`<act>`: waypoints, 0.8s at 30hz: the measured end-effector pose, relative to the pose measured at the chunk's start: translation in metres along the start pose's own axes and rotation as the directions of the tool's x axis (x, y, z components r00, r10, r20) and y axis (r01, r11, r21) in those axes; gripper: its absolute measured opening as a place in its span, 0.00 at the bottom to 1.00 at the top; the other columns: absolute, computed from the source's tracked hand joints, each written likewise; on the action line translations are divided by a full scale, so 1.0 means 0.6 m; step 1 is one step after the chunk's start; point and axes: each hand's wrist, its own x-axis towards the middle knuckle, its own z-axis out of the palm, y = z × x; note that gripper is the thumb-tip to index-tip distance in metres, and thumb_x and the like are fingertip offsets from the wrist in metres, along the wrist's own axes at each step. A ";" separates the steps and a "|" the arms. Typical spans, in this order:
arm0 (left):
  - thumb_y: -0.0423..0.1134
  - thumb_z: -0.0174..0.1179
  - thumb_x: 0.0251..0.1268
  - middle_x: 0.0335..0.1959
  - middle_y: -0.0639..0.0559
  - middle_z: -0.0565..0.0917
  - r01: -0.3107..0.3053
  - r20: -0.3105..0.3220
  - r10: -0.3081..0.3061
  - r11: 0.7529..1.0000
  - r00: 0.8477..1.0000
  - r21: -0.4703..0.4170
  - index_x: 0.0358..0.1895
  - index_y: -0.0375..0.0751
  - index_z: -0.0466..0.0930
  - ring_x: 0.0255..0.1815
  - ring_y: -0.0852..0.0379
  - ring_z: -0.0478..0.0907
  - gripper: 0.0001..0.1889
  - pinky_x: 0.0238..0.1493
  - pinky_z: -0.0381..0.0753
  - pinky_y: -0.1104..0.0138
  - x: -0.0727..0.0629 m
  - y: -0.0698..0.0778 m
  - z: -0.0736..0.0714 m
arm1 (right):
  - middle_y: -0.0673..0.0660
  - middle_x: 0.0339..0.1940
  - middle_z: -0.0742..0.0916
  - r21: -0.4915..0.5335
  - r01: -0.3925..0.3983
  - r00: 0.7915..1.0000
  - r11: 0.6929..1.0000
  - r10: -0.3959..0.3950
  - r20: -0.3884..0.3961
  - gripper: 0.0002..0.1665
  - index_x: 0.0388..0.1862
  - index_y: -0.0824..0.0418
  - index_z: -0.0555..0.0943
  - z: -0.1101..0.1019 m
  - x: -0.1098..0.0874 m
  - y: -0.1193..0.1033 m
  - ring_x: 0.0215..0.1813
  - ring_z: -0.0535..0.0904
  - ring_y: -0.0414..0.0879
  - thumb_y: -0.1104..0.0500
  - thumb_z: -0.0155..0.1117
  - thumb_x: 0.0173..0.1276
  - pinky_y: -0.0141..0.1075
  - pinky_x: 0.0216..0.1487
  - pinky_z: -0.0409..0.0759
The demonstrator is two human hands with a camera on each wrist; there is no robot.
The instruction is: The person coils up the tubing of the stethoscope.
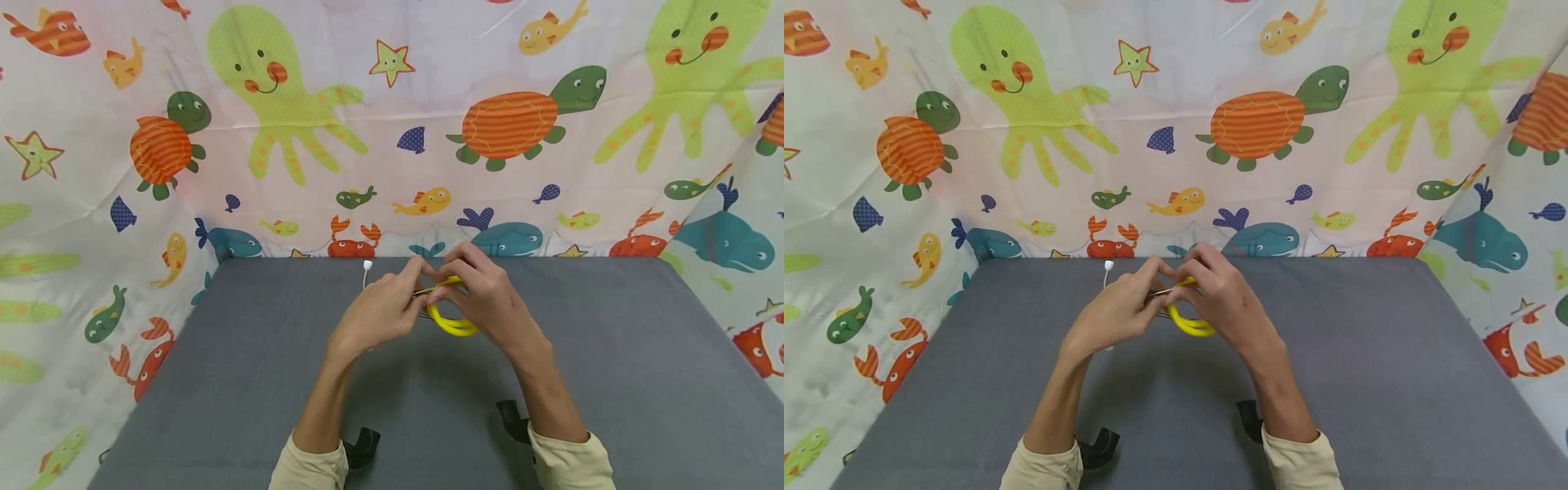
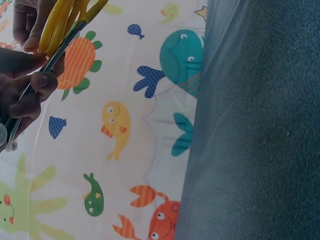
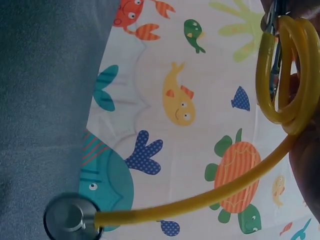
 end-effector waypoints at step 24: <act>0.45 0.73 0.65 0.30 0.53 0.87 0.099 -0.148 -0.082 0.988 0.986 0.115 0.51 0.47 0.77 0.18 0.61 0.70 0.17 0.22 0.69 0.71 -0.007 -0.001 -0.003 | 0.65 0.46 0.76 0.018 -0.025 1.000 1.000 0.025 -0.015 0.17 0.39 0.66 0.85 -0.015 -0.003 0.010 0.52 0.75 0.54 0.81 0.75 0.53 0.17 0.58 0.73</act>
